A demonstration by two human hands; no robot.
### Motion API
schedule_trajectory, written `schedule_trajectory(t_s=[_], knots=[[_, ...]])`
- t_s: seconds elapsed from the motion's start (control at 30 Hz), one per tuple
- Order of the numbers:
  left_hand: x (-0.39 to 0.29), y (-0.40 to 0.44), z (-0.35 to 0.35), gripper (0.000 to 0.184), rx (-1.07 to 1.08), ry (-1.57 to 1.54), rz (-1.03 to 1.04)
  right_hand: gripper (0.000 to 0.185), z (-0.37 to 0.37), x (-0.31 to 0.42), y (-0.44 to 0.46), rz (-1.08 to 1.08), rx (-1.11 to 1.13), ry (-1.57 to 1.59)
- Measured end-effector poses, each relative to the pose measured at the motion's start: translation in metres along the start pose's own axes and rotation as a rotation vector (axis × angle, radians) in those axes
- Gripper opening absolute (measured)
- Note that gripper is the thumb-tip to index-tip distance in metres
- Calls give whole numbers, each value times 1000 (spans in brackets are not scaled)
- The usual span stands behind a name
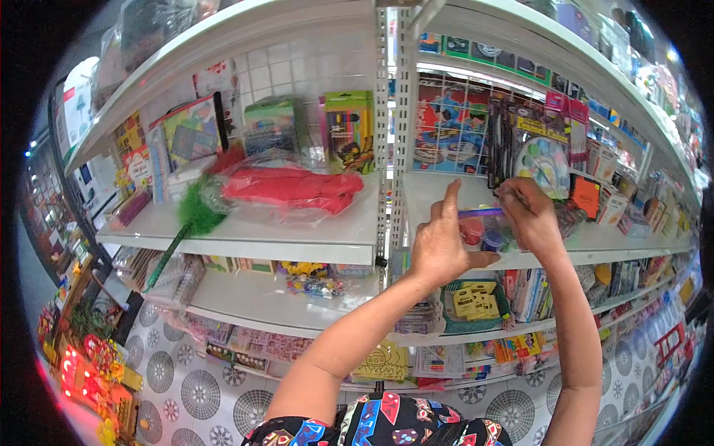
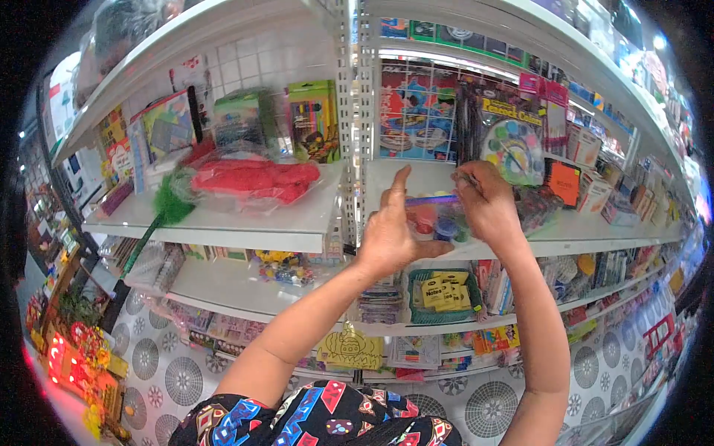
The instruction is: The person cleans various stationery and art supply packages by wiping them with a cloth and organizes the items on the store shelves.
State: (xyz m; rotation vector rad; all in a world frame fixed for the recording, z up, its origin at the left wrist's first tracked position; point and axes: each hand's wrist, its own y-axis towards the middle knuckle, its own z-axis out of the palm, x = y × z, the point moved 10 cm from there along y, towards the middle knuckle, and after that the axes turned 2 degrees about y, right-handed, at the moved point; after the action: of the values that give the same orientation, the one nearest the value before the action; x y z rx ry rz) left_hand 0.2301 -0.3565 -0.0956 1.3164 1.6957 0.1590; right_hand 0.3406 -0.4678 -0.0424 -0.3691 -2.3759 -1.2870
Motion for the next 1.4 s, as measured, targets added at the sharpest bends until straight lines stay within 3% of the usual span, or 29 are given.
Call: schedule_trajectory(t_s=[0.13, 0.17, 0.27, 0.37, 0.47, 0.5, 0.57, 0.67, 0.7, 0.73, 0.8, 0.97, 1.0, 1.1, 1.2, 1.27, 1.33, 1.4], knots=[[1, 1, -1, 131, 0, 28, 3, 16, 45, -6, 18, -3, 187, -291], [3, 0, -3, 131, -7, 25, 5, 16, 60, 6, 15, -39, 280, -217], [7, 2, 1, 130, -18, -16, 23, 17, 67, 64, -10, -210, 243, 42], [7, 2, -3, 124, 8, -44, -48, 19, 34, 81, -43, -112, 185, 211], [0, 6, -4, 118, 32, 64, 23, 21, -13, 63, -81, 127, 149, 363], [1, 8, -7, 103, 27, -1, 34, 21, -30, 56, -99, 222, 102, 466], [21, 22, 6, 94, 153, -11, 23, 21, -68, 44, -134, 185, 59, 316], [22, 42, -3, 87, 211, 162, 12, 22, -116, 15, -195, 367, -100, 368], [50, 55, 12, 90, 277, -2, -25, 22, -129, 7, -216, 426, -161, 407], [38, 59, -3, 91, 208, 248, 5, 22, -139, 0, -235, 485, -223, 449], [54, 76, 8, 91, 364, 202, -82, 21, -157, -5, -266, 532, -359, 538], [92, 124, 27, 93, 399, 385, -104, 21, -181, -26, -316, 508, -555, 533], [101, 131, 32, 93, 433, 388, -122, 21, -180, -29, -318, 526, -549, 547], [140, 167, 63, 94, 463, 544, 80, 19, -179, -40, -326, 561, -542, 557], [128, 166, 52, 96, 430, 610, -57, 19, -181, -50, -334, 520, -501, 444], [137, 165, 56, 97, 412, 493, -47, 21, -172, -51, -333, 551, -458, 536], [129, 156, 51, 108, 449, 493, -101, 25, -166, -53, -330, 498, -382, 550], [106, 142, 35, 110, 388, 451, -130, 22, -160, -52, -325, 646, -481, 529]])
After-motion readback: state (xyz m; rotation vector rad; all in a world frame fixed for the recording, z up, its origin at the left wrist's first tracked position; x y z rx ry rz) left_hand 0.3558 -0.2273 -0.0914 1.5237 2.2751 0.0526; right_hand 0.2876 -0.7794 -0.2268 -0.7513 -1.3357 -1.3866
